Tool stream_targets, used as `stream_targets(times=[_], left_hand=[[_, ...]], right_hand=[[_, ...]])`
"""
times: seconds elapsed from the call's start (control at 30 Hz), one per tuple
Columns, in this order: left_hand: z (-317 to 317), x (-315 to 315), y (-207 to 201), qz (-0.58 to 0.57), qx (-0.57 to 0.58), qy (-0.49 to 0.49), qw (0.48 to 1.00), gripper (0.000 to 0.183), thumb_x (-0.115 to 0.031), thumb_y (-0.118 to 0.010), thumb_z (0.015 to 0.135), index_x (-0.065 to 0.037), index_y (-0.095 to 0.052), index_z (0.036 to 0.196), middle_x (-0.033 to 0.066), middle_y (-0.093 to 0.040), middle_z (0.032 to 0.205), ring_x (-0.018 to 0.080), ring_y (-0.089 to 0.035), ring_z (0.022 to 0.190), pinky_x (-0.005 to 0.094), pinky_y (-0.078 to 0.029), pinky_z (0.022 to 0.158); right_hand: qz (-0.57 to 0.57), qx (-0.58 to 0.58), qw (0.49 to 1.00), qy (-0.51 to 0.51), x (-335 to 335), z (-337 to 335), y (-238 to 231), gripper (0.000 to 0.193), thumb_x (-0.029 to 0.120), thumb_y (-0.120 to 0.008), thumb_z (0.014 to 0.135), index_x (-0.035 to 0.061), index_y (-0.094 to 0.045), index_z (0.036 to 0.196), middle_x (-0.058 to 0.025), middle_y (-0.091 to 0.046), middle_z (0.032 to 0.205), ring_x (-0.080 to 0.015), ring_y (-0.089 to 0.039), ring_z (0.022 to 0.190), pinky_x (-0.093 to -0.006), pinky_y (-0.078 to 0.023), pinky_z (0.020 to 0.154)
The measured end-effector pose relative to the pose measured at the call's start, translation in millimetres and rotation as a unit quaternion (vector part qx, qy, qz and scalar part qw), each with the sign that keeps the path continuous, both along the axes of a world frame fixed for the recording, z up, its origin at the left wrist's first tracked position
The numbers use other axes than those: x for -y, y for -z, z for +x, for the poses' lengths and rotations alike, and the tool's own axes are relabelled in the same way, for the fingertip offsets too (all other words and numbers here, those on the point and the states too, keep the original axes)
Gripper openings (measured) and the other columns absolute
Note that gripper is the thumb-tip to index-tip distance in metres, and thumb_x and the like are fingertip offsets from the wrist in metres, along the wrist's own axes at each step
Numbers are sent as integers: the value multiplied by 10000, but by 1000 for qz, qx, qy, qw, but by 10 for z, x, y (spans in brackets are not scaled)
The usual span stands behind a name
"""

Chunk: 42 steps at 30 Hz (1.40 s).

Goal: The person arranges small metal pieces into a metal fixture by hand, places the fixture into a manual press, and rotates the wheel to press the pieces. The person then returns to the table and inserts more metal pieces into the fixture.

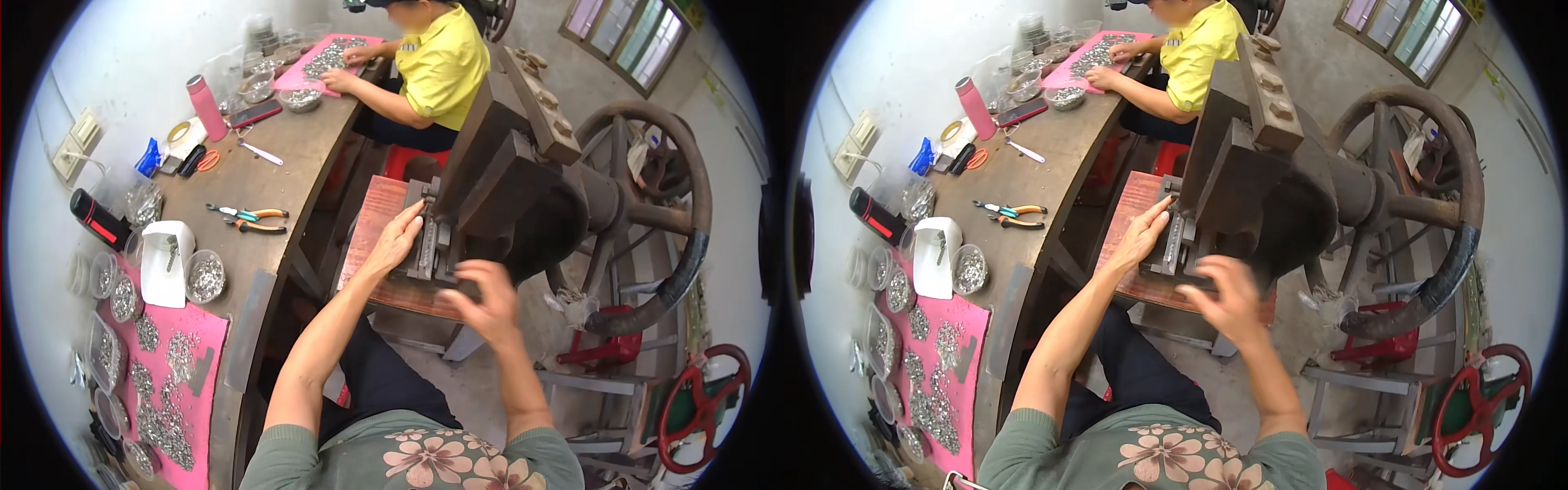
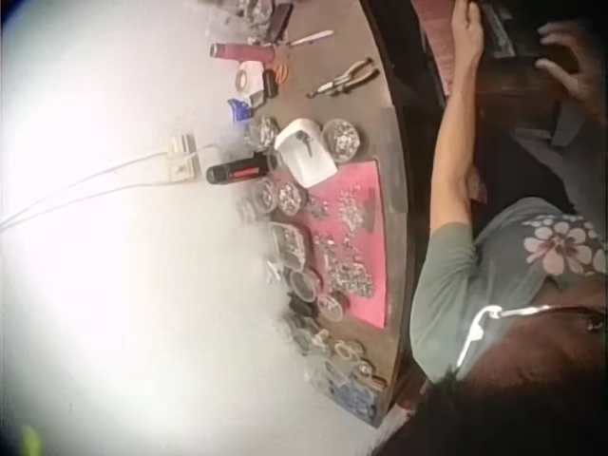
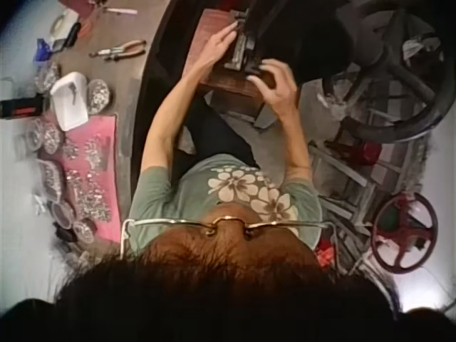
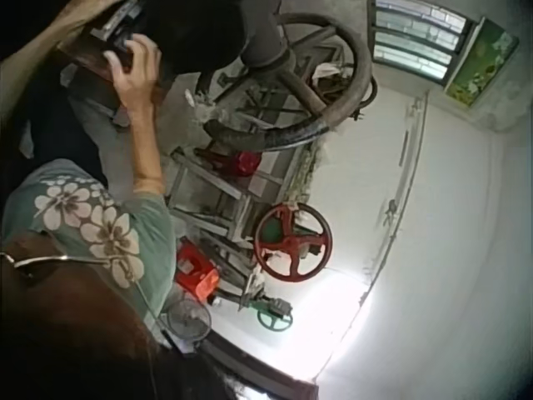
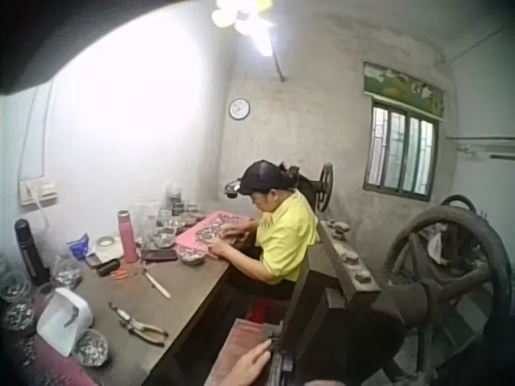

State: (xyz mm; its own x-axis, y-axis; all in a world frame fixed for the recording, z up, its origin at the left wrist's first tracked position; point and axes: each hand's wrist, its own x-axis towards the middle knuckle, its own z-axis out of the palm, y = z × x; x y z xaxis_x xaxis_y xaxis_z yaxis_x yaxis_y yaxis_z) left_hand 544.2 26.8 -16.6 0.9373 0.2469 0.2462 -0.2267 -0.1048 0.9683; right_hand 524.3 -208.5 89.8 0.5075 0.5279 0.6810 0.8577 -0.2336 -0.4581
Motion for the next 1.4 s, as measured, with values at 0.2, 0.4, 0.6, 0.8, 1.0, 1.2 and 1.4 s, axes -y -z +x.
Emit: stream_targets(times=[0.2,0.4,0.6,0.8,1.0,1.2,1.4], left_hand=[[-624,173,-254,134,15,47,990,1017,-484,-772,840,-16,-288,1601,202,-291,1658,338,-202,1565,464,-167,1260],[-710,264,-263,251,0,9,968,1158,-566,-820,764,6,-261,1601,212,-269,1662,372,-181,1565,527,-133,1258],[-582,257,-288,309,19,3,951,1149,-522,-853,741,18,-290,1585,208,-320,1641,392,-205,1553,574,-126,1247],[-340,268,-286,331,2,14,944,1166,-564,-854,713,16,-324,1574,177,-336,1642,365,-167,1568,585,-96,1249],[-294,258,-290,325,-9,13,946,1151,-552,-849,722,22,-322,1570,195,-350,1629,389,-206,1552,593,-94,1246],[-341,196,-337,329,-18,6,944,1142,-571,-836,728,30,-335,1560,210,-360,1619,398,-220,1545,598,-92,1244],[-271,285,-310,321,-23,19,946,1157,-587,-825,731,25,-316,1571,193,-352,1628,382,-230,1546,578,-94,1250]], right_hand=[[384,199,845,315,1555,2,-617,423,-64,-652,914,-45,-472,1296,-202,-573,1248,-231,-590,1082,-343,-510,945],[310,-77,896,308,1712,198,-492,180,-9,-677,944,22,-505,986,-67,-570,792,-149,-592,613,-329,-555,629],[139,-133,932,307,1744,345,-1942,291,236,-720,921,20,-583,1060,-24,-538,732,-100,-498,516,-259,-412,510],[-10,-209,954,215,1863,1178,-2786,269,289,-666,964,68,-527,901,-10,-546,721,-85,-502,500,-251,-417,461],[4,-181,956,230,1970,957,-2585,226,263,-609,1002,57,-526,961,-21,-511,630,-101,-500,485,-255,-436,479],[231,-49,913,334,1807,285,-1055,303,14,-673,925,-36,-529,1187,-68,-575,756,-126,-561,529,-303,-519,551],[-16,-152,947,281,1815,780,-2517,424,265,-721,924,-2,-561,1211,5,-535,719,-77,-514,563,-249,-457,519]])
